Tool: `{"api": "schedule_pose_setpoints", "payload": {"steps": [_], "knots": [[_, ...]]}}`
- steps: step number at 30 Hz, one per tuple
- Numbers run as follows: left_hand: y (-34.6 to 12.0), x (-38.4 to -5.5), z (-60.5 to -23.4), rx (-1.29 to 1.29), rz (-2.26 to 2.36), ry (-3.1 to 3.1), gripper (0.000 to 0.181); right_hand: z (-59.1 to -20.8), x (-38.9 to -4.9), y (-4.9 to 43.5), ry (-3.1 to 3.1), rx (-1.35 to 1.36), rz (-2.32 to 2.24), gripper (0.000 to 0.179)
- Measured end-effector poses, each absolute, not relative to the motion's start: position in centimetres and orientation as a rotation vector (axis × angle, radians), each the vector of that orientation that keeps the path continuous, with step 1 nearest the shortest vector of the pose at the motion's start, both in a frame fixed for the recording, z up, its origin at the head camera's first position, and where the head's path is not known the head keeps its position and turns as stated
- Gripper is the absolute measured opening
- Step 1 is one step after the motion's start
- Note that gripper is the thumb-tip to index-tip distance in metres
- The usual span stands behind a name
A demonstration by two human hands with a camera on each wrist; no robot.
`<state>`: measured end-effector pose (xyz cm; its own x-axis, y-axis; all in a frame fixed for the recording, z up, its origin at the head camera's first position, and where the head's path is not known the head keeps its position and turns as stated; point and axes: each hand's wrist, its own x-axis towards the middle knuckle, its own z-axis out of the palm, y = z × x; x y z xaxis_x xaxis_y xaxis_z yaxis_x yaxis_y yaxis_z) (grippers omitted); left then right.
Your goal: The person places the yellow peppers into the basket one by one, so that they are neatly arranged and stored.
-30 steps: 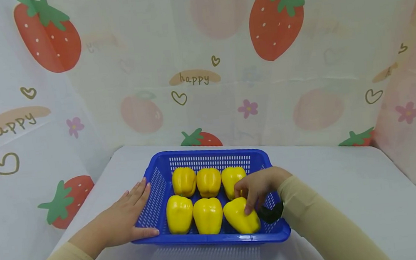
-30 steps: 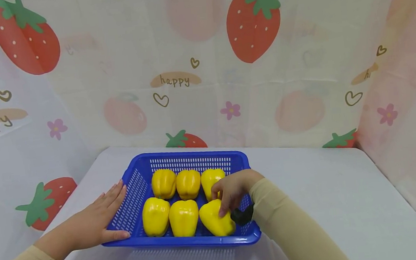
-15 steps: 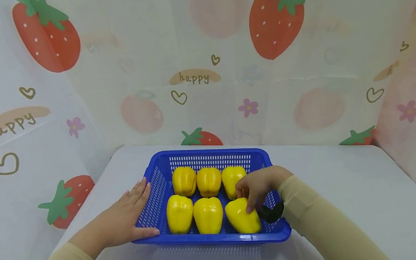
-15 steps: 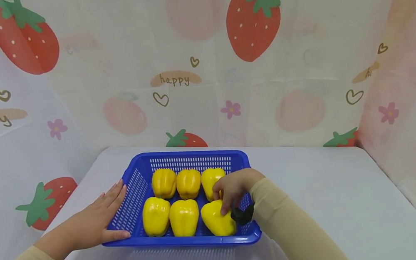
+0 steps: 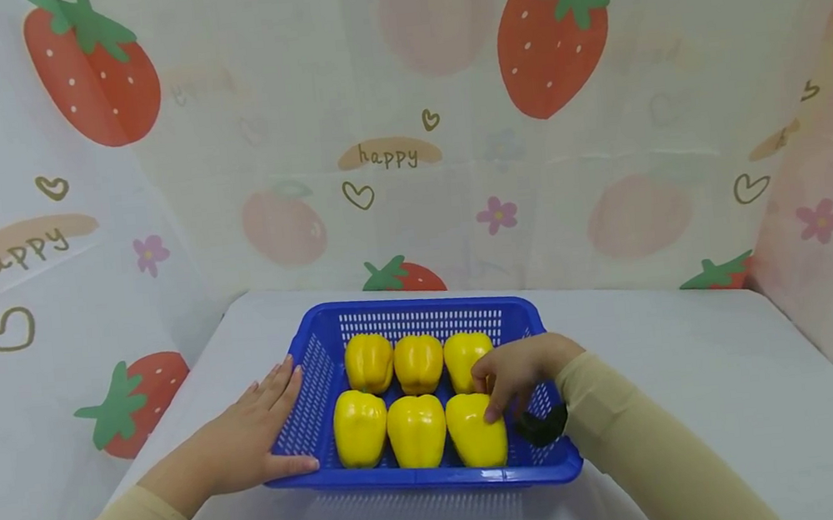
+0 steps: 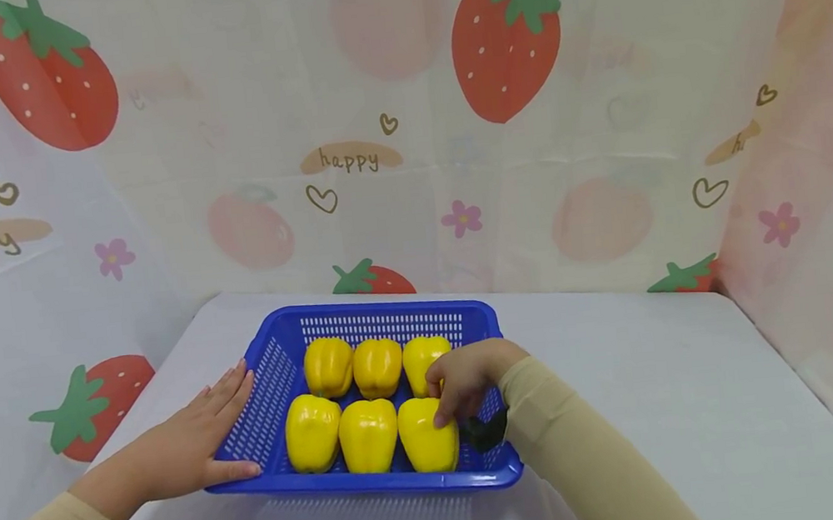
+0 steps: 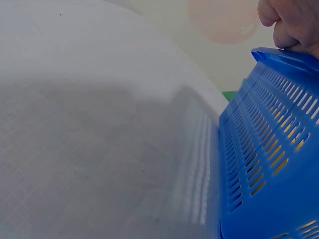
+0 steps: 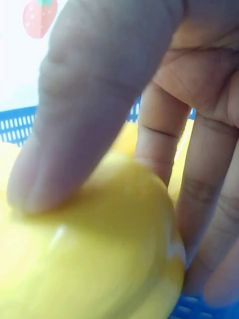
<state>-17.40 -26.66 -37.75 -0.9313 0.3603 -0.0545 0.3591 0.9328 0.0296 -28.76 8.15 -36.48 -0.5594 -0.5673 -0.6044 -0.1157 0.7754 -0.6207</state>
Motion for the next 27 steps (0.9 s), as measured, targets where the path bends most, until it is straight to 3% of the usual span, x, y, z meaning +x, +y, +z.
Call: {"api": "schedule_pose_setpoints", "payload": {"steps": [8,27], "knots": [[-26.6,-17.4,-37.7,0.567,0.037,3.027,0.11,-36.4,-28.8,8.1,2.116,-0.536,-0.663,0.025],[-26.8,-17.6,-38.0,0.57,0.039,3.041,0.11,-35.4,-29.3,9.5,2.058,-0.573,-0.886,0.032]]}}
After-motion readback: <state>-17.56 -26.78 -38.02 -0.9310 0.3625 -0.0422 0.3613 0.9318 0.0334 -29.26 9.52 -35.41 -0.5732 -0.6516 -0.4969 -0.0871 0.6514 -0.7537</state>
